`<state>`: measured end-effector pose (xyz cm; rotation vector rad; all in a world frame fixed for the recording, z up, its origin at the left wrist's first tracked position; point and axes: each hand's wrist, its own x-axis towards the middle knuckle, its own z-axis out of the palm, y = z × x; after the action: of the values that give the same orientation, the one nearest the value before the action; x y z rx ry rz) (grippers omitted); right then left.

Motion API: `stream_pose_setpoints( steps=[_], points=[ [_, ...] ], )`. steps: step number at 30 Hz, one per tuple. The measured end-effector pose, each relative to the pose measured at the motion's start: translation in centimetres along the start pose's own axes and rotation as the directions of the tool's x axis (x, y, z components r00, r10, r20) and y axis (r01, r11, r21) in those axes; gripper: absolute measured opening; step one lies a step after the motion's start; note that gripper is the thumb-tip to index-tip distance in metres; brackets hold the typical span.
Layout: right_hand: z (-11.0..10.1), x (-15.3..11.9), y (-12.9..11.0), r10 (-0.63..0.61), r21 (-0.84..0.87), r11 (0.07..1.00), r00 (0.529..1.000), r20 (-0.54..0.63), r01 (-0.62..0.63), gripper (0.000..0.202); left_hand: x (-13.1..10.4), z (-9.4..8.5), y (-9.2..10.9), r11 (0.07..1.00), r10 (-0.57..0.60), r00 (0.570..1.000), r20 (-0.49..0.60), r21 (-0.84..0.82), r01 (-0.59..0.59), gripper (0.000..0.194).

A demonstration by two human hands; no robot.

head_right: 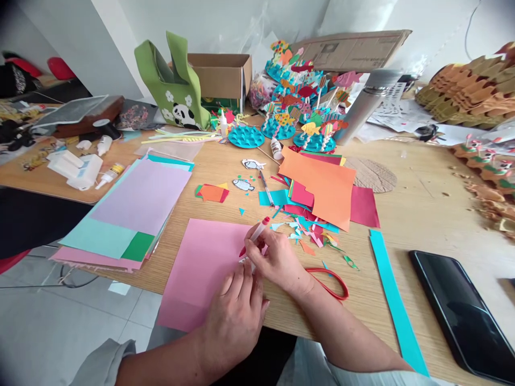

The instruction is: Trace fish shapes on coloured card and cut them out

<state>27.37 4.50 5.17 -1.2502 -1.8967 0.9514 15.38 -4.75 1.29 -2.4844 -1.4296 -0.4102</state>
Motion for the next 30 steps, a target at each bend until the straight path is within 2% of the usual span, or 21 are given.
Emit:
stream_pose_setpoints(
  steps=[16,30],
  points=[
    [0.07,0.06,0.08,-0.022,-0.050,0.998,0.999,0.048,0.025,0.012,-0.20,-0.08,-0.02,0.997,0.055,0.998,0.038,0.046,-0.057,0.045],
    [0.17,0.14,0.18,-0.041,-0.043,0.998,0.997,0.072,0.044,0.011,0.13,-0.23,-0.09,1.000,0.028,0.999,0.015,0.013,-0.028,0.043]
  ],
)
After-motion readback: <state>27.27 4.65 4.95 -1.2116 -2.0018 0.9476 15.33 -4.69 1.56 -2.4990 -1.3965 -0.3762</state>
